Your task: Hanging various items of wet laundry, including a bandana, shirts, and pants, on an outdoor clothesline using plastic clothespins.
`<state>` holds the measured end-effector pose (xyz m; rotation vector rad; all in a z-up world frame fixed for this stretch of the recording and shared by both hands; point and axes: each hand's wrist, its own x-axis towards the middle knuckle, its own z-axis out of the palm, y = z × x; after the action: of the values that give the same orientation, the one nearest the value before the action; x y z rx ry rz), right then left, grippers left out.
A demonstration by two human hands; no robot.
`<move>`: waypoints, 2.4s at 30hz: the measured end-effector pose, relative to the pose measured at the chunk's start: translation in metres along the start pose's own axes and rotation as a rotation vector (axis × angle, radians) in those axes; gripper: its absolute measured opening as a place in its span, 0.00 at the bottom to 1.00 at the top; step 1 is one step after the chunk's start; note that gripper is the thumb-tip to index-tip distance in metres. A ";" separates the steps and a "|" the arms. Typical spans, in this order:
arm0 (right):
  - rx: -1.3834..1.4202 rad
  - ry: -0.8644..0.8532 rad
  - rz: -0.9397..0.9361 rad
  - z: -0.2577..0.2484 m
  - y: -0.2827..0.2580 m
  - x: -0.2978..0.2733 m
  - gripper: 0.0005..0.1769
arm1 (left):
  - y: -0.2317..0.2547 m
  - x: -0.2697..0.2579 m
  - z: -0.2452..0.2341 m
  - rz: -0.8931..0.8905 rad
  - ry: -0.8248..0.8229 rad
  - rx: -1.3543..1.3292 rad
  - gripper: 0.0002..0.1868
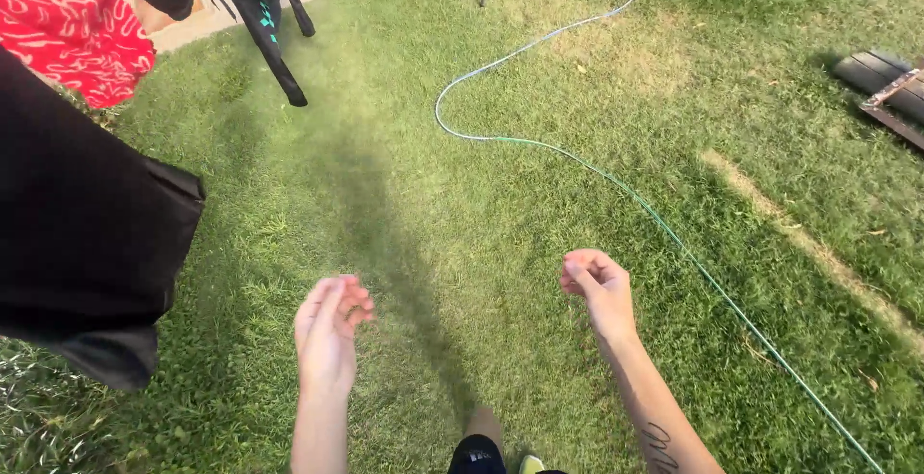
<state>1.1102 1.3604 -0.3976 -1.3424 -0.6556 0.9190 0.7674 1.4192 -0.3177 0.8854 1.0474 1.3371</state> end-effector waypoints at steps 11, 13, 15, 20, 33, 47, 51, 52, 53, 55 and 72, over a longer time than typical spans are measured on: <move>0.031 0.052 -0.070 0.101 -0.039 0.382 0.08 | -0.054 0.406 0.152 -0.049 -0.059 -0.029 0.09; 0.029 0.071 -0.067 0.117 -0.060 0.444 0.08 | -0.033 0.473 0.205 -0.035 -0.109 -0.012 0.09; 0.020 0.086 -0.061 0.131 -0.077 0.503 0.08 | -0.031 0.541 0.243 -0.026 -0.150 -0.008 0.09; 0.030 0.114 -0.070 0.162 -0.063 0.683 0.08 | -0.048 0.714 0.321 -0.007 -0.238 0.029 0.11; -0.102 0.099 -0.262 0.293 -0.116 1.162 0.16 | -0.009 1.113 0.487 0.220 0.093 0.493 0.20; -0.087 0.260 -0.139 0.416 -0.151 1.576 0.24 | -0.048 1.584 0.617 0.095 0.014 0.381 0.15; -0.052 0.320 -0.123 0.432 -0.161 1.679 0.24 | -0.055 1.698 0.676 0.152 -0.091 0.381 0.15; -0.078 0.328 -0.103 0.433 -0.161 1.703 0.24 | -0.063 1.725 0.689 0.158 -0.116 0.371 0.15; -0.080 0.333 -0.098 0.436 -0.155 1.732 0.24 | -0.068 1.749 0.702 0.152 -0.119 0.373 0.15; -0.047 0.332 -0.078 0.436 -0.145 1.793 0.24 | -0.081 1.799 0.732 0.157 -0.133 0.365 0.16; -0.155 0.258 0.049 0.488 -0.143 2.232 0.24 | -0.127 2.160 0.907 -0.052 -0.019 0.387 0.19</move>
<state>1.8638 3.5214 -0.4247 -1.5903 -0.5045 0.7287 1.5540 3.6299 -0.3326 1.1440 1.3312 1.0964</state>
